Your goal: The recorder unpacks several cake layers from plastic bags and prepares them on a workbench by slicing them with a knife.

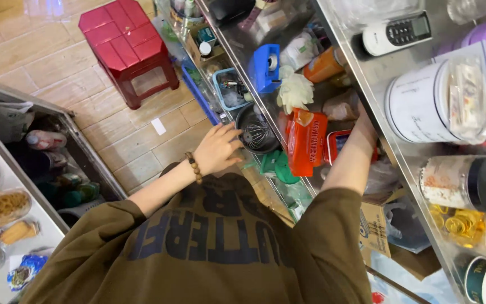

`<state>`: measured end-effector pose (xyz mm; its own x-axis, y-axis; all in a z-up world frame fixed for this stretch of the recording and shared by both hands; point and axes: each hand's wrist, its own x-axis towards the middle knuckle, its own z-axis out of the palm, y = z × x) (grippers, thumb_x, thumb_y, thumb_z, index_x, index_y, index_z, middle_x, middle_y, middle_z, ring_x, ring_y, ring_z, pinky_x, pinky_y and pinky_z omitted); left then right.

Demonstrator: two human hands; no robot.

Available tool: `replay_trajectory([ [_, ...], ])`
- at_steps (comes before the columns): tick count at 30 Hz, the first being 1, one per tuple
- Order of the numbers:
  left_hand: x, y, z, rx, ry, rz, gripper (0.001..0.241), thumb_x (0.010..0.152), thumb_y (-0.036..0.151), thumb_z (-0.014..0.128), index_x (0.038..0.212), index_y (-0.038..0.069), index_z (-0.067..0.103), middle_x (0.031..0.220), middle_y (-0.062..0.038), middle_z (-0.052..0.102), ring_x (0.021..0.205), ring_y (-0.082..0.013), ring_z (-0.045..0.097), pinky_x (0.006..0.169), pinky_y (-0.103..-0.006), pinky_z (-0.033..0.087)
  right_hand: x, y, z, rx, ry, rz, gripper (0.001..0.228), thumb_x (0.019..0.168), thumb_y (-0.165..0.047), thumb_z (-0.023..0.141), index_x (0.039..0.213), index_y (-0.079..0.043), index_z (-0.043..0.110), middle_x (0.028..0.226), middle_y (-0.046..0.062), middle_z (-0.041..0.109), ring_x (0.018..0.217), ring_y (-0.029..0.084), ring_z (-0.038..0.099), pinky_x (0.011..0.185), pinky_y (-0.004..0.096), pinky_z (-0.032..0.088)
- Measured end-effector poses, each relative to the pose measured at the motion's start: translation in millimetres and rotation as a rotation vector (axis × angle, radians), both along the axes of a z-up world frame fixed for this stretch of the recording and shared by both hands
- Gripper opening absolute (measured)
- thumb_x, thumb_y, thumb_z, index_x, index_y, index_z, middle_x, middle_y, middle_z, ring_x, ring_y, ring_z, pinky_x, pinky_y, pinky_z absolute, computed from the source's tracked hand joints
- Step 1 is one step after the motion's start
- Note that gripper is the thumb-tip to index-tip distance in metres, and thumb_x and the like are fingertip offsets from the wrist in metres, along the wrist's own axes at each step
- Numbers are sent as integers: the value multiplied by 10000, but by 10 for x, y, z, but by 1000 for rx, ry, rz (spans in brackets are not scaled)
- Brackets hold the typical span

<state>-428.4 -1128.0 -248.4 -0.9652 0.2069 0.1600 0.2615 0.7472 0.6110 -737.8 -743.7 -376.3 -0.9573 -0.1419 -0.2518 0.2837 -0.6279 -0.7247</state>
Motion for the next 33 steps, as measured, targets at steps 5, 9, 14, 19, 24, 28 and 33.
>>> replay_trajectory([
  [5,145,-170,-78,-48,-63,89,428,804,395,792,1117,115,711,1369,-105,591,1421,-344,422,1148,-532,340,-58,-144,9,721,244,-316,431,1100,-218,574,1415,57,472,1481,258,458,1396,357,463,1216,468,338],
  [9,256,-137,-101,-66,-131,46,467,797,407,787,1140,103,702,1337,-112,598,1385,-338,442,1131,-530,338,911,-389,193,1214,497,-464,486,1100,-153,569,1490,91,414,1576,268,411,1475,337,414,1236,425,297],
  [14,231,19,-45,-113,-142,-175,506,772,429,794,1147,105,693,1290,-82,612,1359,-316,460,1126,-521,338,2618,-114,256,1659,560,-433,344,1031,-63,596,1362,32,606,1410,225,617,1320,365,572,1144,443,422],
  [19,225,442,-100,-179,-152,-415,465,760,415,802,1122,142,700,1262,-68,627,1332,-290,481,1094,-493,359,3905,356,212,1642,-24,-621,255,1010,-20,598,1242,-55,696,1150,144,697,950,280,674,819,350,550],
  [24,291,1164,-19,-184,-124,-690,455,770,402,795,1125,133,701,1255,-66,635,1322,-302,492,1121,-488,363,4950,803,133,1611,-174,-846,273,969,19,557,1188,-50,706,1135,117,725,917,211,701,759,325,554],
  [28,505,1944,51,-172,-126,-920,473,780,402,783,1159,131,705,1297,-98,622,1336,-338,468,1088,-500,368,5913,1219,-51,1303,-224,-930,300,994,43,492,1234,-27,658,1123,104,712,886,166,675,815,315,556],
  [33,1000,3160,-79,-194,-60,-1151,451,817,423,750,1167,142,703,1302,-80,625,1355,-327,466,1117,-489,371,7056,1507,58,1260,-302,-857,285,976,52,482,1198,-23,645,1095,122,699,891,185,670,799,333,565],
])
